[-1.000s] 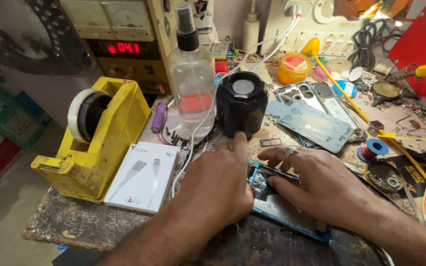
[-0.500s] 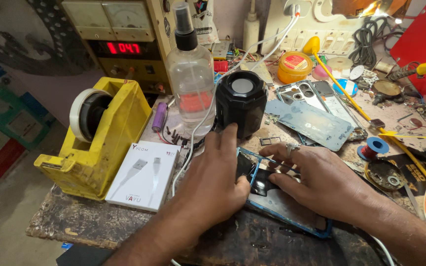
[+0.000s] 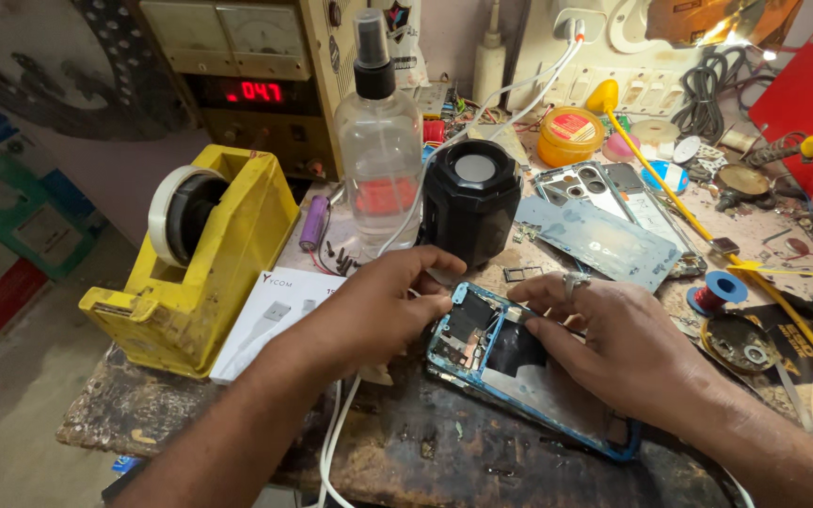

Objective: The person removes a black adhesive strip from the interior of a blue smartphone frame, then uses a small screwdriver to pry and lift components along the frame edge. The phone remains disassembled on the workbench throughout the clip.

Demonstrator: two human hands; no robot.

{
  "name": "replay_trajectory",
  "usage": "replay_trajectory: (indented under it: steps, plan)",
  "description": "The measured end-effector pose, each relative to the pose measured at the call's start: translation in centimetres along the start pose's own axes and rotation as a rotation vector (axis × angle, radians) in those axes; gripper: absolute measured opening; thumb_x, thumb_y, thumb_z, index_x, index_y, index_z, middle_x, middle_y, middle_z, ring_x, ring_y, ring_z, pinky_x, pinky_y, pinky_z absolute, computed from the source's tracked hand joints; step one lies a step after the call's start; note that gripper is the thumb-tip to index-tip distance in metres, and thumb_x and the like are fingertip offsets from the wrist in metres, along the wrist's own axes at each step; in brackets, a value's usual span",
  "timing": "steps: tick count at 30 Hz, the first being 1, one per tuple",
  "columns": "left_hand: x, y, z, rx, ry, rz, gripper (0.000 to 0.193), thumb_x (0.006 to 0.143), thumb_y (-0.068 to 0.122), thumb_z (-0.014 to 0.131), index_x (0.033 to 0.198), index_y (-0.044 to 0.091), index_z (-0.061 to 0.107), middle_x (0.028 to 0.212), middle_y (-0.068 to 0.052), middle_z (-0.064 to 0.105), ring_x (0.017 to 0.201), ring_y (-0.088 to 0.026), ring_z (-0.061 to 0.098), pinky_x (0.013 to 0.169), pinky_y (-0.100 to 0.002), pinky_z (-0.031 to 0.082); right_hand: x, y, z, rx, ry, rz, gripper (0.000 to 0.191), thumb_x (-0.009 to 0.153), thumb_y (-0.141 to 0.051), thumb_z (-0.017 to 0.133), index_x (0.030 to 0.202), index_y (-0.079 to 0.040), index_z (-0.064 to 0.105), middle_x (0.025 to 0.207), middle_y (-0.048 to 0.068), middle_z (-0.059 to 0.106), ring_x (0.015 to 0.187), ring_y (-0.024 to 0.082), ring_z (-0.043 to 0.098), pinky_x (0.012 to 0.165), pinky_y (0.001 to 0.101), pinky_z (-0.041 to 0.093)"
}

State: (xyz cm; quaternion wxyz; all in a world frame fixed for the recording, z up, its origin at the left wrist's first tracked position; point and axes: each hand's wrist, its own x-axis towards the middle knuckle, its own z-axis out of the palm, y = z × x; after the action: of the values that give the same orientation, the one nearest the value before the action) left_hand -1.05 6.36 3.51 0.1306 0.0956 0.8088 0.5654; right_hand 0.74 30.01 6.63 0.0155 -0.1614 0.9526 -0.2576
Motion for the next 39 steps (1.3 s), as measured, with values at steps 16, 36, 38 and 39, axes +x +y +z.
replay_trajectory:
  steps: [16, 36, 38, 39]
  plan:
    - [-1.4, -1.2, -1.5, 0.031, 0.195, 0.107, 0.035, 0.094, 0.005, 0.058, 0.127, 0.008, 0.067, 0.099, -0.003, 0.072, 0.089, -0.01, 0.066, 0.079, -0.026, 0.053, 0.4, 0.4, 0.6, 0.058, -0.011, 0.028, 0.035, 0.09, -0.026, 0.066, 0.123, -0.016, 0.071, 0.095, 0.005, 0.082, 0.084, 0.015, 0.079, 0.077, 0.0345, 0.063]
    - [-2.6, -1.8, -2.2, -0.174, 0.265, 0.155, 0.039, 0.091, -0.001, 0.057, 0.129, 0.005, 0.065, 0.118, -0.006, 0.072, 0.101, -0.005, 0.064, 0.089, -0.022, 0.052, 0.9, 0.7, 1.3, 0.106, 0.006, 0.019, 0.032, 0.092, -0.026, 0.064, 0.122, -0.014, 0.069, 0.094, 0.004, 0.077, 0.085, 0.015, 0.073, 0.078, 0.0344, 0.059]
    - [-2.4, -2.2, -2.0, -0.199, 0.254, 0.129, 0.038, 0.091, -0.002, 0.057, 0.127, 0.004, 0.066, 0.117, -0.005, 0.072, 0.099, -0.005, 0.065, 0.086, -0.021, 0.053, 0.9, 0.7, 1.3, 0.095, 0.008, 0.006, 0.032, 0.092, -0.026, 0.064, 0.121, -0.014, 0.07, 0.093, 0.004, 0.08, 0.085, 0.015, 0.072, 0.079, 0.0341, 0.059]
    - [-2.3, -2.3, -2.0, -0.21, 0.25, 0.115, 0.037, 0.091, -0.002, 0.057, 0.127, 0.004, 0.066, 0.117, -0.005, 0.072, 0.097, -0.004, 0.065, 0.084, -0.021, 0.053, 0.9, 0.7, 1.4, 0.092, 0.009, -0.002, 0.032, 0.092, -0.026, 0.064, 0.121, -0.014, 0.07, 0.092, 0.004, 0.081, 0.086, 0.015, 0.072, 0.079, 0.0339, 0.059]
